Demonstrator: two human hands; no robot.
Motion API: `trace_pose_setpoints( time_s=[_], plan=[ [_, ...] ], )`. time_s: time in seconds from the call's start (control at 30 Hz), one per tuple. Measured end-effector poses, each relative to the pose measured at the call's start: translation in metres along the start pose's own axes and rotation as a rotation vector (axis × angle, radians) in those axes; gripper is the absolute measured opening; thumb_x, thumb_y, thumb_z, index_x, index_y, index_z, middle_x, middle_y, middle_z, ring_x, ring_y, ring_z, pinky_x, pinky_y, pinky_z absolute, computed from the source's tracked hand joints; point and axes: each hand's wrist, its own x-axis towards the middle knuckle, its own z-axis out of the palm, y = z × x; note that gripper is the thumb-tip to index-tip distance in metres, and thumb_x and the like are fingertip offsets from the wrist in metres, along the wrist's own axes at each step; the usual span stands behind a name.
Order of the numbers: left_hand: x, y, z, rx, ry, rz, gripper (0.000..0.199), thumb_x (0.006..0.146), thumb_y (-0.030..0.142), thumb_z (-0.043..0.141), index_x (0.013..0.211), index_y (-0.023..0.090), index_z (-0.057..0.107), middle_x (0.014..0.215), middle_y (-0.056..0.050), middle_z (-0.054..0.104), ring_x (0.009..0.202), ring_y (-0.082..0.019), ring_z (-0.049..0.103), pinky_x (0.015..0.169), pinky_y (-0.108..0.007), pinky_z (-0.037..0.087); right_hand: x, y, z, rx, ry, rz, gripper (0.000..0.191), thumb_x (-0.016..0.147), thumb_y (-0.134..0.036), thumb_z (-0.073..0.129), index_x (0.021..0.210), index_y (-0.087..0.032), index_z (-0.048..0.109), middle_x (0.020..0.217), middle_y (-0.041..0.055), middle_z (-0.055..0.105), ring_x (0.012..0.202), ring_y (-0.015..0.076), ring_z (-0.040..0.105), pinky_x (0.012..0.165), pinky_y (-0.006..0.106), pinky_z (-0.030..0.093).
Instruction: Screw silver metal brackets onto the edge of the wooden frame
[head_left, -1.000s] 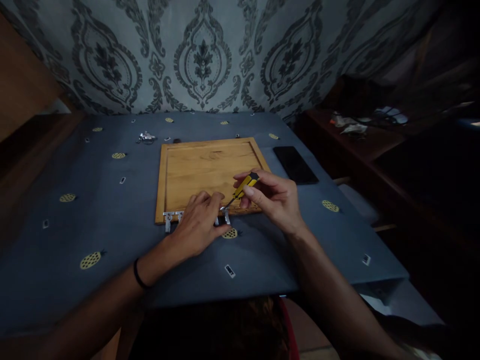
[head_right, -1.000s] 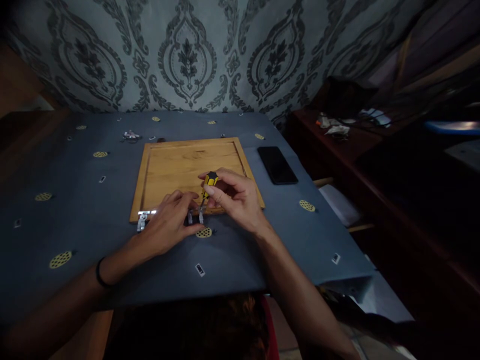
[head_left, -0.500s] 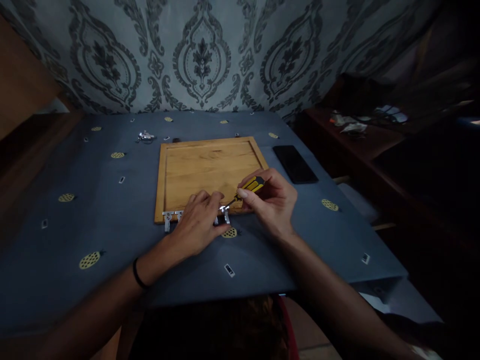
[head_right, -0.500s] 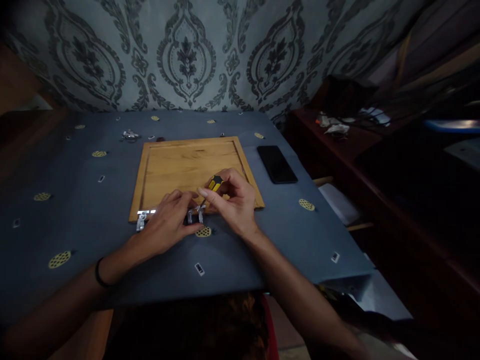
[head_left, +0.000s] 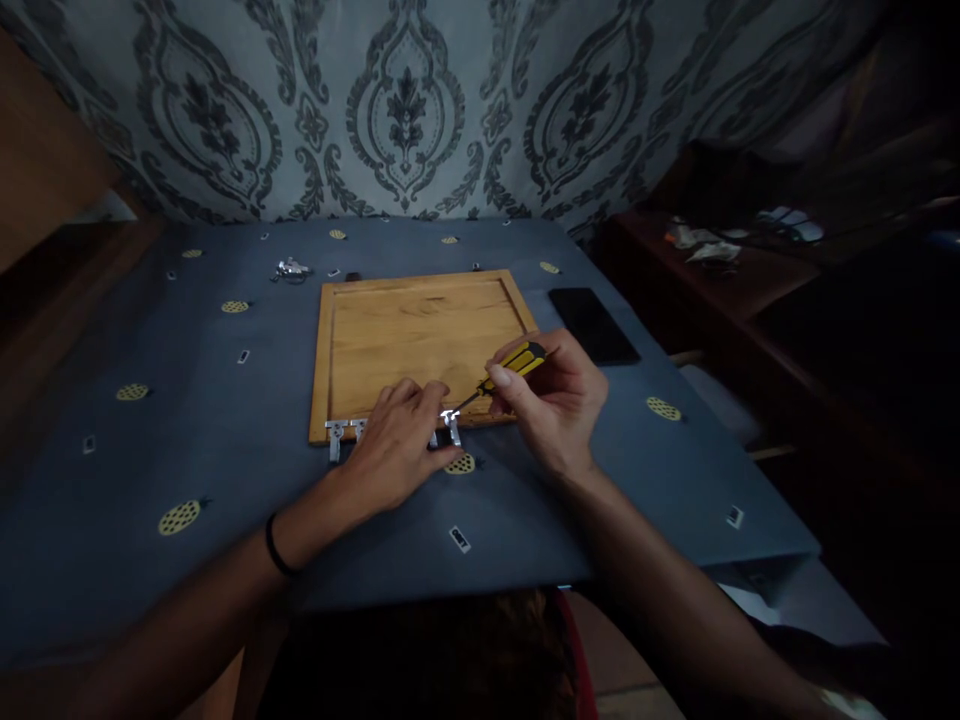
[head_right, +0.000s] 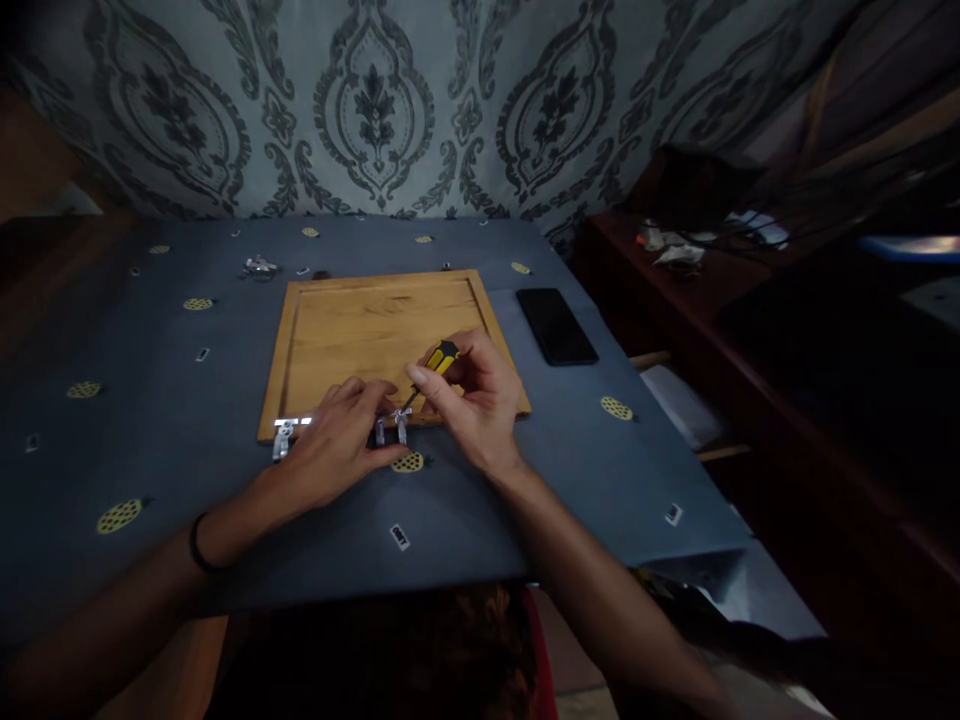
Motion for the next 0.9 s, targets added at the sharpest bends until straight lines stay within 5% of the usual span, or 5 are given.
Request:
trace_pose_setpoints(
  time_s=[0.47, 0.7, 0.9],
  plan=[
    [0.001, 0.0, 0.0, 0.0, -0.003, -0.009, 0.041, 0.079, 0.03, 0.081, 0.106, 0.02, 0.051, 0.102, -0.007, 0.062, 0.1, -0.028, 0.056, 0.088, -0.042, 0.046, 0.003, 0.002, -0.001, 0.011, -0.095, 0.071, 0.037, 0.071, -0.041, 0.087, 0.076, -0.022, 0.055, 0.07, -0.0056, 0.057, 0.046, 0.0069, 0.053, 0.038, 0.019, 0.047],
    [0.0, -0.001, 0.001, -0.007, 0.005, -0.005, 0.037, 0.082, 0.03, 0.077, 0.108, 0.021, 0.051, 0.102, -0.007, 0.061, 0.1, -0.029, 0.055, 0.088, -0.043, 0.047, 0.009, -0.005, -0.009, -0.013, -0.296, 0.051, 0.03, 0.086, -0.049, 0.072, 0.091, -0.02, 0.068, 0.083, -0.0007, 0.065, 0.05, 0.0078, 0.062, 0.05, 0.023, 0.053],
    [0.0, -0.001, 0.002, -0.007, 0.007, 0.001, 0.041, 0.08, 0.03, 0.079, 0.107, 0.02, 0.051, 0.101, -0.007, 0.061, 0.098, -0.028, 0.055, 0.087, -0.042, 0.046, 0.006, 0.001, -0.006, -0.036, -0.124, 0.008, 0.036, 0.07, -0.041, 0.088, 0.073, -0.021, 0.058, 0.076, -0.0018, 0.056, 0.056, 0.0087, 0.053, 0.043, 0.02, 0.048]
  ],
)
